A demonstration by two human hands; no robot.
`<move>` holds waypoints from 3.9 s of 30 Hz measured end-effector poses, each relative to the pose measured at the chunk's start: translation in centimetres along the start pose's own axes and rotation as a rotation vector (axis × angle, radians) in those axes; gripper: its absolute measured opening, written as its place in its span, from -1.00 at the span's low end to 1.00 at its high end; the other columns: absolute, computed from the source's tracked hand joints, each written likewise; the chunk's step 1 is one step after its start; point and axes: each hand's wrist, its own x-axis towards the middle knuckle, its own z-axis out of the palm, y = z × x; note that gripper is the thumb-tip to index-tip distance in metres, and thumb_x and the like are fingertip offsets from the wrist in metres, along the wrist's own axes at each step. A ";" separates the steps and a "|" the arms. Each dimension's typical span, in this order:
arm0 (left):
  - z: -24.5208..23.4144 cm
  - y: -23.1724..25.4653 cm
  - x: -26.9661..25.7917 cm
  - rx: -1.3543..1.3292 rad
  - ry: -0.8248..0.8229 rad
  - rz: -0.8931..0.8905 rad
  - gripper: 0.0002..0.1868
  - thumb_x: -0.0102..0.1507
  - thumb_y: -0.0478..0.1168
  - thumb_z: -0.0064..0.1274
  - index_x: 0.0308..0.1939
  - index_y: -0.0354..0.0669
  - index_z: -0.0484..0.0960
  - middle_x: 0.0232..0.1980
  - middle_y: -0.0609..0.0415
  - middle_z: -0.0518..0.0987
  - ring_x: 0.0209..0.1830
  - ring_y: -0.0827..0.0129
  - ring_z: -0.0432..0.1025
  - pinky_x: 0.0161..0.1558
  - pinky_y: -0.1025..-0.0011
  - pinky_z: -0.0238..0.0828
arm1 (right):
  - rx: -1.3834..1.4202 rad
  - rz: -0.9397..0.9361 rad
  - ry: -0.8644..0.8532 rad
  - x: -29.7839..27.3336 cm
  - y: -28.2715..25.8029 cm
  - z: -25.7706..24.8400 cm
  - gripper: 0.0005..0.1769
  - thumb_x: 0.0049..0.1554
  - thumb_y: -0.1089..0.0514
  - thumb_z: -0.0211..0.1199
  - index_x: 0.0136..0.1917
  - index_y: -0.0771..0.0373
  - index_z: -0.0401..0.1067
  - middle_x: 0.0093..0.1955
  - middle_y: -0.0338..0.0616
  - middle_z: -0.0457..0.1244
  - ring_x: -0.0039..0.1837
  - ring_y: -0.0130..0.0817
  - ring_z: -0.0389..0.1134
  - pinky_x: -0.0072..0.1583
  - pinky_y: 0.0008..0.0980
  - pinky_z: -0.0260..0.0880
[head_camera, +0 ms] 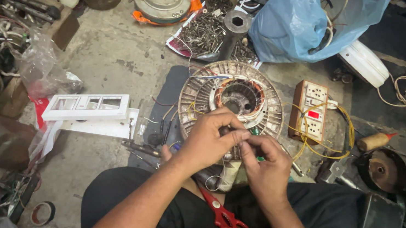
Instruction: The person sits on the floor and works on a motor stator, using a green-handled screwdriver to adjust wires and a pair of red scissors to cut wires. The person manipulates the copper windings and connects them to a testing device.
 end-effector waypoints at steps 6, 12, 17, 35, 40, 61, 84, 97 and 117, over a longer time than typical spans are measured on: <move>-1.0 0.7 -0.2 -0.092 -0.021 0.299 -0.75 0.32 -0.32 0.12 0.08 -0.23 0.64 0.01 0.08 0.61 0.04 0.34 0.53 0.06 0.39 0.47 | 0.451 0.348 0.032 0.0 0.2 -0.5 -0.84 0.19 0.22 0.37 0.02 0.33 0.57 -0.16 -0.22 0.38 -0.17 -0.54 0.32 -0.10 -0.53 0.35; 0.4 1.5 -0.3 0.501 0.014 0.423 -0.80 0.20 -0.31 0.24 -0.11 -0.19 0.62 -0.13 0.04 0.57 -0.10 0.10 0.51 -0.09 0.19 0.48 | 0.893 0.571 0.138 1.4 1.7 -0.3 -0.87 0.17 0.25 0.35 -0.04 0.33 0.47 -0.21 -0.21 0.35 -0.24 -0.48 0.33 -0.16 -0.46 0.40; 0.3 0.2 0.7 0.538 0.282 0.544 -0.82 0.21 -0.32 0.23 -0.12 -0.15 0.60 -0.07 0.04 0.55 -0.10 0.11 0.53 -0.12 0.20 0.48 | 0.865 0.779 0.136 0.1 3.3 2.1 -0.87 0.18 0.20 0.34 -0.06 0.32 0.51 -0.27 -0.24 0.30 -0.28 -0.51 0.28 -0.20 -0.47 0.36; -1.4 -0.2 0.9 0.403 0.139 0.423 -0.84 0.20 -0.37 0.06 -0.15 -0.20 0.63 -0.06 0.02 0.59 -0.07 0.09 0.57 -0.02 0.22 0.51 | 0.602 0.912 -0.117 1.3 5.3 2.0 -0.84 0.09 0.20 0.29 -0.28 0.33 0.49 -0.39 -0.16 0.31 -0.45 -0.45 0.23 -0.39 -0.46 0.25; -1.4 -0.2 1.0 0.398 0.137 0.402 -0.84 0.19 -0.37 0.05 -0.15 -0.20 0.63 -0.07 0.03 0.60 -0.07 0.12 0.58 -0.02 0.23 0.52 | 0.622 0.901 -0.162 2.5 5.6 2.2 -0.86 0.06 0.23 0.28 -0.30 0.33 0.47 -0.40 -0.15 0.30 -0.45 -0.44 0.24 -0.40 -0.43 0.24; -1.3 1.6 8.3 0.839 -0.314 -0.016 -0.71 0.14 -0.30 0.08 -0.09 -0.01 0.78 -0.04 -0.12 0.68 0.01 0.01 0.57 0.06 0.11 0.48 | 0.469 0.969 -0.388 6.0 6.4 0.7 -0.82 0.08 0.13 0.38 -0.19 0.32 0.55 -0.39 -0.25 0.30 -0.43 -0.51 0.26 -0.41 -0.48 0.28; -2.2 -0.1 12.2 0.567 -0.513 -0.176 -0.68 0.02 -0.05 0.25 -0.37 -0.26 0.75 -0.41 -0.05 0.70 -0.41 0.29 0.60 -0.27 0.32 0.54 | 0.274 0.199 0.121 1.8 1.6 3.3 -0.85 0.16 0.27 0.33 0.01 0.32 0.47 -0.26 -0.33 0.27 -0.26 -0.68 0.17 -0.22 -0.61 0.20; -3.7 -2.3 11.2 0.335 -0.620 0.016 -0.71 0.05 -0.23 0.34 -0.15 -0.15 0.76 -0.22 0.07 0.75 -0.24 0.44 0.60 -0.15 0.44 0.52 | 0.155 0.071 0.101 3.9 2.4 2.0 -0.91 0.12 0.29 0.37 -0.07 0.33 0.53 -0.20 -0.28 0.33 -0.24 -0.62 0.28 -0.19 -0.56 0.32; -1.9 1.1 7.5 0.678 0.010 0.390 -0.80 0.18 -0.35 0.17 -0.13 -0.14 0.75 -0.15 -0.10 0.64 -0.05 -0.03 0.53 0.01 0.11 0.44 | 0.559 0.306 0.121 -0.7 6.3 3.2 -0.92 0.26 0.28 0.25 -0.02 0.27 0.36 -0.32 -0.42 0.11 -0.31 -0.69 0.07 -0.28 -0.60 0.09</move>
